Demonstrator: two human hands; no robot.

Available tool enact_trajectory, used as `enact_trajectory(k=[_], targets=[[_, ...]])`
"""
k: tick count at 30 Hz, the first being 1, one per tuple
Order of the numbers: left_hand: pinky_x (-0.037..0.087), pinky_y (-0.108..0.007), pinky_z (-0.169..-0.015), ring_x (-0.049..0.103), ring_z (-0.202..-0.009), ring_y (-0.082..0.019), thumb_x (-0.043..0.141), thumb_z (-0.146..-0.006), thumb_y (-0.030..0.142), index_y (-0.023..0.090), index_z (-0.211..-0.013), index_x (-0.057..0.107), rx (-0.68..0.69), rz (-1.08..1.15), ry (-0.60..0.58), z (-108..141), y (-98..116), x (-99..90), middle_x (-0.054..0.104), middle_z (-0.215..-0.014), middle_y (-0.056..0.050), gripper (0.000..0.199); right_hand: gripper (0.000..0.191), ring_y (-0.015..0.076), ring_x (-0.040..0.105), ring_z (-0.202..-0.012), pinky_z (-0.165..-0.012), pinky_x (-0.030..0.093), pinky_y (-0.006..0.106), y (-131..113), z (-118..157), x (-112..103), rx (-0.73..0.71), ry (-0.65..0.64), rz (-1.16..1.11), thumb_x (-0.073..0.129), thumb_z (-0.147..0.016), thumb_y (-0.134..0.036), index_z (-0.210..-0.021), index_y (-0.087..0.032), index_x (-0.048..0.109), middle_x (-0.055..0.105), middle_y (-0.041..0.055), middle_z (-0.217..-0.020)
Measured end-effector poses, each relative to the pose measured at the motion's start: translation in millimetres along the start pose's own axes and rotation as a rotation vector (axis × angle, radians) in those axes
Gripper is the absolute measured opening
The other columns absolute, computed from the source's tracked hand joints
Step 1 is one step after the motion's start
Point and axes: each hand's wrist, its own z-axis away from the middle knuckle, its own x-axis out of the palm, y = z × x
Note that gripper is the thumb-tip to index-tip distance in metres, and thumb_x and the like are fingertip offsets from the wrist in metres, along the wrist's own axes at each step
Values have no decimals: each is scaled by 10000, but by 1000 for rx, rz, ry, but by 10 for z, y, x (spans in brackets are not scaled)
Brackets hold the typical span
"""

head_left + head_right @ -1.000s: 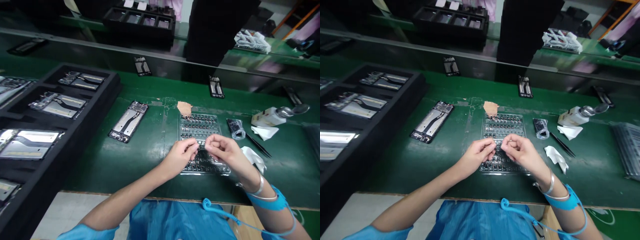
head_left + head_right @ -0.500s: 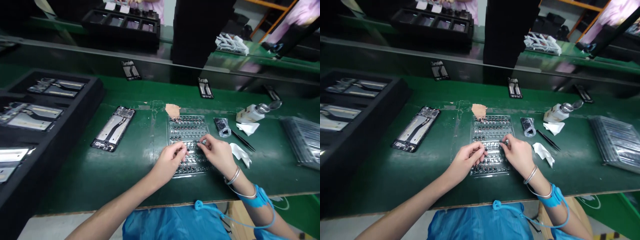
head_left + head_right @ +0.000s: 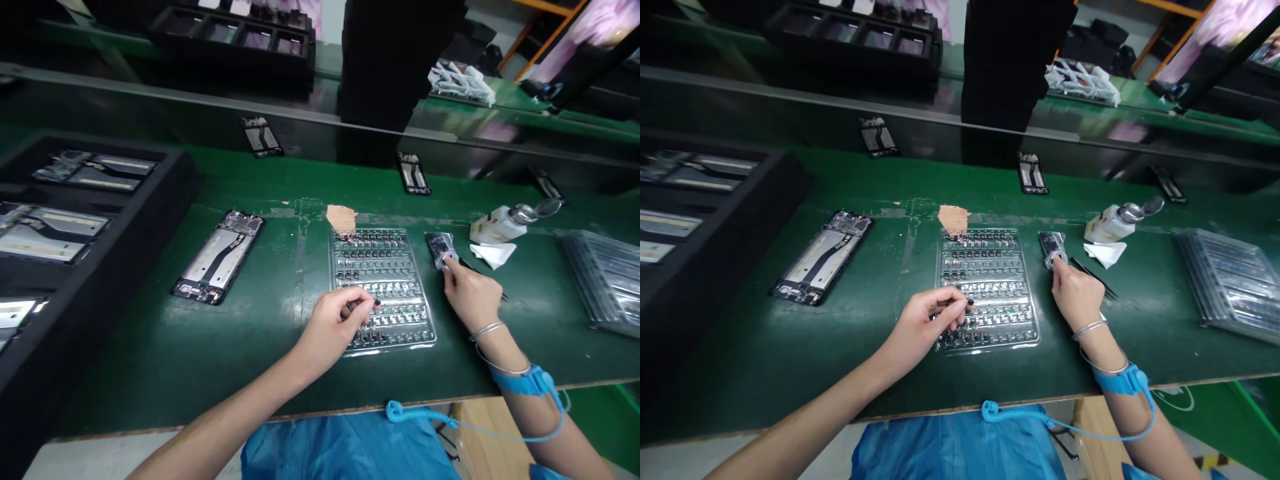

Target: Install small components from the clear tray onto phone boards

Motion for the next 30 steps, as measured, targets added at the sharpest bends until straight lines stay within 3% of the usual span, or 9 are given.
enact_trajectory(k=[6, 12, 18, 25, 27, 30], targets=[[370, -222, -558, 468, -562, -99, 464, -852, 244, 141, -713, 562, -6, 2, -10, -10, 9, 11, 523, -629, 10, 199, 302, 155, 564, -504, -454, 185, 254, 14, 34, -11, -19, 54, 10, 464, -855, -261, -1044, -149, 671, 696, 82, -654], [370, -220, -559, 470, -566, -96, 468, -848, 234, 143, -700, 557, 5, 7, -8, -11, 30, 0, 518, -625, 11, 195, 270, 154, 607, -571, -482, 273, 245, 31, 57, -41, -26, 173, -90, 471, -862, -238, -966, -161, 708, 718, 71, -708], [366, -219, -547, 464, -556, -93, 472, -848, 239, 143, -709, 560, -19, 31, -12, -9, 9, 0, 521, -624, 13, 191, 275, 165, 598, -556, -465, 277, 248, 29, 49, -78, 34, 134, -96, 493, -844, -275, -930, -155, 725, 711, 75, -681], [376, -195, -527, 460, -540, -73, 494, -833, 231, 133, -696, 560, -67, 214, -51, -20, 9, -2, 552, -642, 3, 181, 255, 172, 591, -551, -452, 264, 269, 42, 72, -38, 44, 90, -119, 520, -838, -291, -863, -151, 732, 706, 79, -694], [372, -189, -517, 449, -528, -67, 499, -827, 225, 131, -685, 557, -75, 237, -48, -16, 19, -2, 543, -628, 8, 180, 232, 171, 588, -548, -456, 293, 270, -27, 96, -138, 68, 139, -203, 547, -829, -291, -836, -147, 729, 694, 71, -662], [366, -187, -504, 443, -516, -66, 509, -816, 218, 126, -695, 571, -90, 241, -45, -15, 21, 4, 526, -601, 15, 165, 151, 136, 574, -549, -516, 401, 257, -262, 161, -446, 75, 156, -622, 612, -806, -286, -822, -179, 718, 696, 32, -698]])
